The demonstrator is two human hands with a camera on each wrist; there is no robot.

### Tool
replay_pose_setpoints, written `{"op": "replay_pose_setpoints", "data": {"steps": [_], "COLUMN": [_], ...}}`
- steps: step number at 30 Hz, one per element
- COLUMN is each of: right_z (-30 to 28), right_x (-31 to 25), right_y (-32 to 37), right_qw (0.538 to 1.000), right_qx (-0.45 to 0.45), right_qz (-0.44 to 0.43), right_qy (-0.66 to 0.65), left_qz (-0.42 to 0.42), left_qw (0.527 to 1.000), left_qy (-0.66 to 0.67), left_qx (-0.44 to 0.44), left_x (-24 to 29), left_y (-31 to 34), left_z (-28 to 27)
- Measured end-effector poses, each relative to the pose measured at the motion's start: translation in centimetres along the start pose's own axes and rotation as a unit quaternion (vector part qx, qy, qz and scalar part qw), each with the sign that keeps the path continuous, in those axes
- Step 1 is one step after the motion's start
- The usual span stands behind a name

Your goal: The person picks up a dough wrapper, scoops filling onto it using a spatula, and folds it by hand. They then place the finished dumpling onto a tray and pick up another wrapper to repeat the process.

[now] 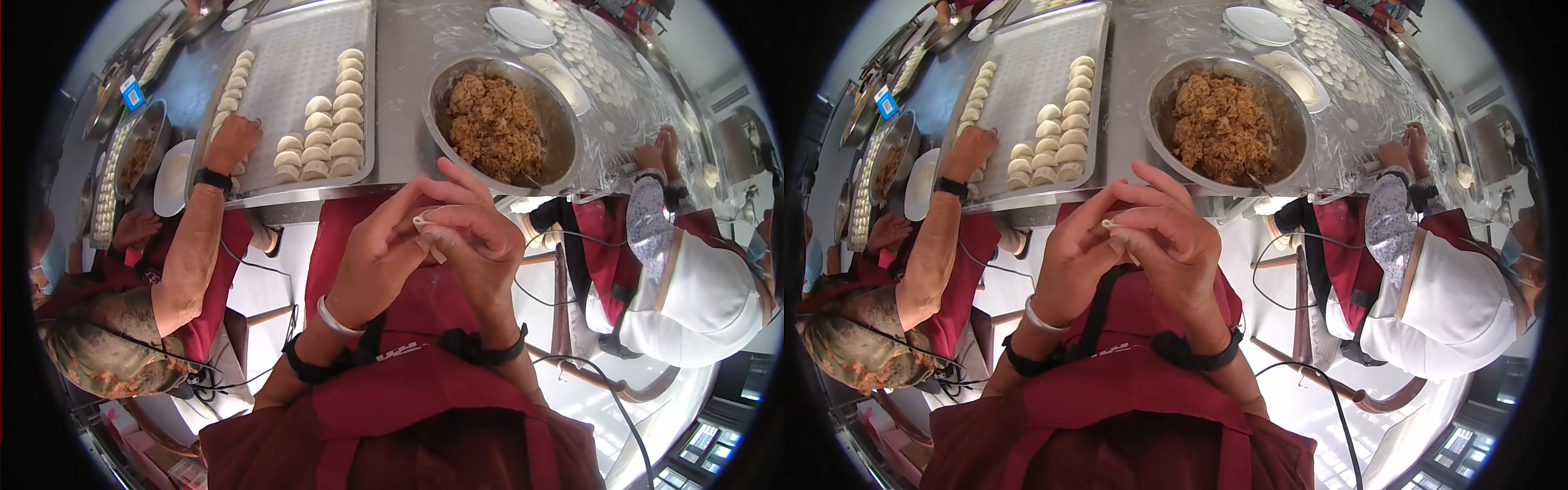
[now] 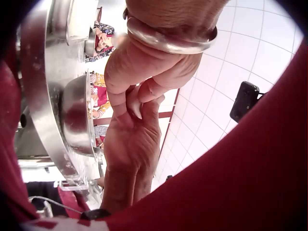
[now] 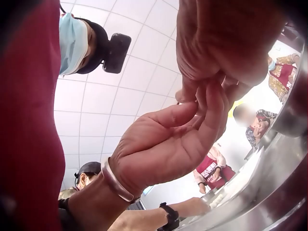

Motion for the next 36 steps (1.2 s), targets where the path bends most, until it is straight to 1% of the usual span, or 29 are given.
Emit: {"op": "replay_pose_setpoints", "data": {"steps": [2,3,6,9,12,14,15,18,20,23,26,27,29,30,33,36], "right_z": [0.1,0.1,0.3,0.2,0.1,0.0,0.0,0.1,0.1,0.3,0.7,0.8,1.2,1.2,1.0,0.7], "right_x": [-0.3,-0.4,-0.6,-1.3,-0.8,-0.2,-0.1,-0.3,-0.5,-0.9,-0.8,-0.8,-1.6,-1.8,-1.3,0.0], "right_y": [0.0,0.0,0.1,-0.6,-0.5,-0.2,-0.1,-0.1,-0.1,0.0,-0.2,-0.3,-0.6,-0.6,-0.5,0.1], "right_qw": [0.998,0.995,0.992,0.995,0.996,0.993,0.991,0.994,0.995,0.996,0.997,0.997,0.999,0.998,1.000,0.995], "right_qx": [0.013,0.019,-0.022,-0.054,-0.080,-0.107,-0.120,-0.078,-0.079,-0.080,-0.079,-0.078,-0.013,0.020,-0.010,-0.062], "right_qz": [-0.006,-0.009,-0.049,0.015,0.033,0.016,0.006,0.002,0.002,-0.005,-0.018,-0.023,0.001,0.013,-0.023,-0.063], "right_qy": [0.067,0.100,0.111,0.088,-0.037,-0.048,-0.055,-0.081,-0.064,-0.029,-0.017,-0.018,-0.041,-0.052,-0.005,0.034], "left_qz": [0.012,0.011,-0.003,-0.027,-0.033,-0.029,-0.025,-0.012,-0.006,-0.017,0.006,0.018,0.044,0.046,0.047,0.038], "left_qw": [0.997,0.997,0.998,0.999,0.997,0.994,0.995,0.998,0.998,0.998,0.999,1.000,0.998,0.997,0.998,0.999], "left_qy": [-0.078,-0.077,-0.056,-0.018,-0.016,-0.029,-0.029,-0.019,-0.002,-0.023,-0.045,-0.015,0.044,0.048,0.041,0.021], "left_qx": [0.021,0.014,-0.007,-0.038,-0.074,-0.102,-0.091,-0.067,-0.062,-0.056,-0.029,-0.011,0.023,0.026,0.030,0.022], "left_x": [-0.1,-0.1,-0.2,-0.3,0.0,-0.2,-0.1,0.6,0.6,0.3,0.3,0.3,0.1,0.3,1.1,0.9], "left_y": [0.3,0.3,0.2,0.1,0.2,0.3,0.4,0.5,0.6,0.9,0.7,0.7,0.7,0.6,0.6,0.7], "left_z": [0.0,0.1,-0.1,-0.6,-0.3,-0.5,-0.4,0.0,0.0,-0.4,-0.5,-0.5,-0.4,-0.3,0.0,0.1]}}
Point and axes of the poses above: each hand's wrist, its own y-axis away from the middle knuckle, its own z-axis out of the palm, x = y × z, the point moved 4 cm from there along -y, towards the middle knuckle, and after that the axes turned 10 degrees about -x, right-handed, at the moved point
